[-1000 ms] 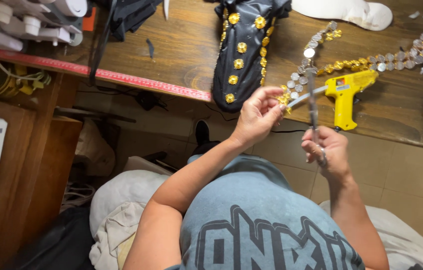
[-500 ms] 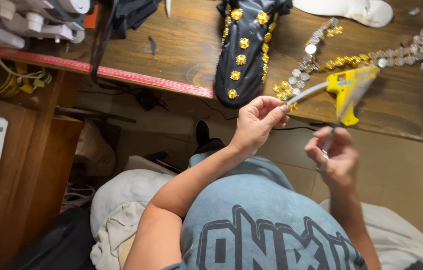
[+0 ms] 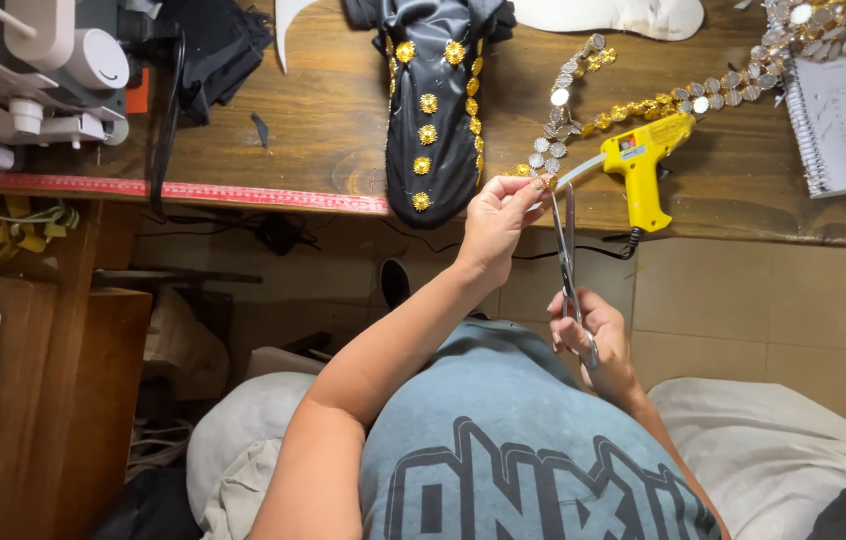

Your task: Decorating a black boot with gold flower ornaments using a hot glue gun and scissors.

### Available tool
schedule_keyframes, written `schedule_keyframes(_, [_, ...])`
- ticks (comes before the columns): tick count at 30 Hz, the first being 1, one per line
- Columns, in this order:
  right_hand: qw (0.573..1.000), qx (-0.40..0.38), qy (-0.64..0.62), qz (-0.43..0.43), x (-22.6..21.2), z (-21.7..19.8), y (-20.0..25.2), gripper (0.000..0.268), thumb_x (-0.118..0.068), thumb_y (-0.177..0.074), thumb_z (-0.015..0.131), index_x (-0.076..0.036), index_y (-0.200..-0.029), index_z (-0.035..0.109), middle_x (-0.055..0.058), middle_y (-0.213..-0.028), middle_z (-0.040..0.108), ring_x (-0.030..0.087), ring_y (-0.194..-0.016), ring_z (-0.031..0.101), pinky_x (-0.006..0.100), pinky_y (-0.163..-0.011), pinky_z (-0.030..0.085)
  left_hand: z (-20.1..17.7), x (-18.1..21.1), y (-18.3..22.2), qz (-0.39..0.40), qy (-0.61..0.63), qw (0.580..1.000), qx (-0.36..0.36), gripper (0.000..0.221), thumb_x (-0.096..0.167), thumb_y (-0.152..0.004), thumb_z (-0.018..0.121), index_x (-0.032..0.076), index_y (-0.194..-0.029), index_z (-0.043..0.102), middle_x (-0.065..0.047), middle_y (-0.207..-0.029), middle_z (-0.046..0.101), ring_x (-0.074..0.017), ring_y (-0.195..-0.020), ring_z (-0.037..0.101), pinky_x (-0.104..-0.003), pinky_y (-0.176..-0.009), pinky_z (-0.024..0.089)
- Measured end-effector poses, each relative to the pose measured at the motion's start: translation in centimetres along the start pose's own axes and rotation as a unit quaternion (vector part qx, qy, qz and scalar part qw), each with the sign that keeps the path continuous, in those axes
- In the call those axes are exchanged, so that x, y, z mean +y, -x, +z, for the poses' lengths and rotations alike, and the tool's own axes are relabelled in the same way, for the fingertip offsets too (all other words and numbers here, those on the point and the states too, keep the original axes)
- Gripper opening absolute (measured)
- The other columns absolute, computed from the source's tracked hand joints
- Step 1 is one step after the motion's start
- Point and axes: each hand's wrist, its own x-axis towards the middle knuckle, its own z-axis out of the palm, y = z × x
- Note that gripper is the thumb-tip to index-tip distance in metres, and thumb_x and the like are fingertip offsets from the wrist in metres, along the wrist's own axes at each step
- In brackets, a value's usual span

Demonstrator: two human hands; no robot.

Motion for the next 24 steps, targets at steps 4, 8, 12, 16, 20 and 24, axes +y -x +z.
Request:
schedule_keyframes(4, [1.0, 0.0, -0.006, 0.0, -0.6, 0.1, -0.8, 0.051, -0.046, -0.087, 0.078, 0.001, -0.102, 0.066, 0.007, -0.059, 0.057, 0.011, -0.053, 0.057, 0.021, -0.048, 0.044, 0.2, -0.5, -0.2, -0.013, 0.027, 1.0, -0.005, 0.016, 0.014, -0.093, 0.079, 0.005, -0.104, 0.07, -0.012, -0.088, 0.078, -0.0132, -0.083, 0.075, -0.029, -0.08, 0.063])
schedule_keyframes(8, [1.0, 0.003, -0.031, 0.003, 0.8, -0.1, -2.0, 0.047, -0.041, -0.088, 0.08, 0.002, -0.102, 0.066, 0.007, -0.056, 0.055, 0.012, -0.05, 0.057, 0.02, -0.045, 0.042, 0.4, -1.2, -0.5, -0.022, 0.048, 0.999, -0.003, 0.016, 0.012, -0.094, 0.077, 0.003, -0.105, 0.069, -0.014, -0.09, 0.077, -0.0157, -0.083, 0.076, -0.032, -0.079, 0.064])
schedule_keyframes(12, [1.0, 0.011, -0.026, -0.006, 2.2, 0.3, -3.9, 0.038, -0.033, -0.09, 0.08, 0.0, -0.1, 0.065, 0.006, -0.052, 0.053, 0.011, -0.045, 0.055, 0.018, -0.042, 0.037, 0.0, -2.1, -1.7, -0.013, 0.057, 0.998, 0.009, 0.017, 0.01, -0.095, 0.076, 0.002, -0.106, 0.067, -0.015, -0.089, 0.076, -0.0167, -0.081, 0.075, -0.034, -0.079, 0.064])
schedule_keyframes(16, [1.0, 0.022, -0.002, 0.015, 1.7, 0.7, -5.6, 0.03, -0.027, -0.092, 0.08, -0.001, -0.095, 0.066, 0.007, -0.05, 0.052, 0.012, -0.043, 0.054, 0.019, -0.043, 0.041, 0.4, -1.0, -2.1, -0.026, 0.036, 0.999, 0.029, 0.02, 0.014, -0.094, 0.076, 0.003, -0.107, 0.066, -0.009, -0.086, 0.075, -0.0099, -0.076, 0.073, -0.026, -0.074, 0.064])
schedule_keyframes(20, [0.999, 0.024, 0.021, 0.029, 1.7, 0.4, -6.5, 0.03, -0.027, -0.092, 0.082, -0.002, -0.091, 0.067, 0.009, -0.049, 0.054, 0.012, -0.041, 0.054, 0.022, -0.041, 0.046, 1.2, 0.2, -2.1, -0.033, 0.034, 0.998, 0.045, 0.021, 0.013, -0.093, 0.076, 0.002, -0.107, 0.066, -0.012, -0.085, 0.075, -0.0133, -0.073, 0.073, -0.03, -0.073, 0.065])
schedule_keyframes(24, [0.999, 0.029, 0.0, 0.026, 1.3, 0.8, -6.9, 0.033, -0.033, -0.095, 0.079, -0.003, -0.092, 0.066, 0.008, -0.048, 0.052, 0.011, -0.041, 0.053, 0.022, -0.043, 0.047, 0.7, -0.8, -3.4, -0.044, 0.036, 0.997, 0.062, 0.022, 0.012, -0.091, 0.075, 0.001, -0.107, 0.064, -0.013, -0.085, 0.075, -0.0139, -0.072, 0.074, -0.028, -0.07, 0.065])
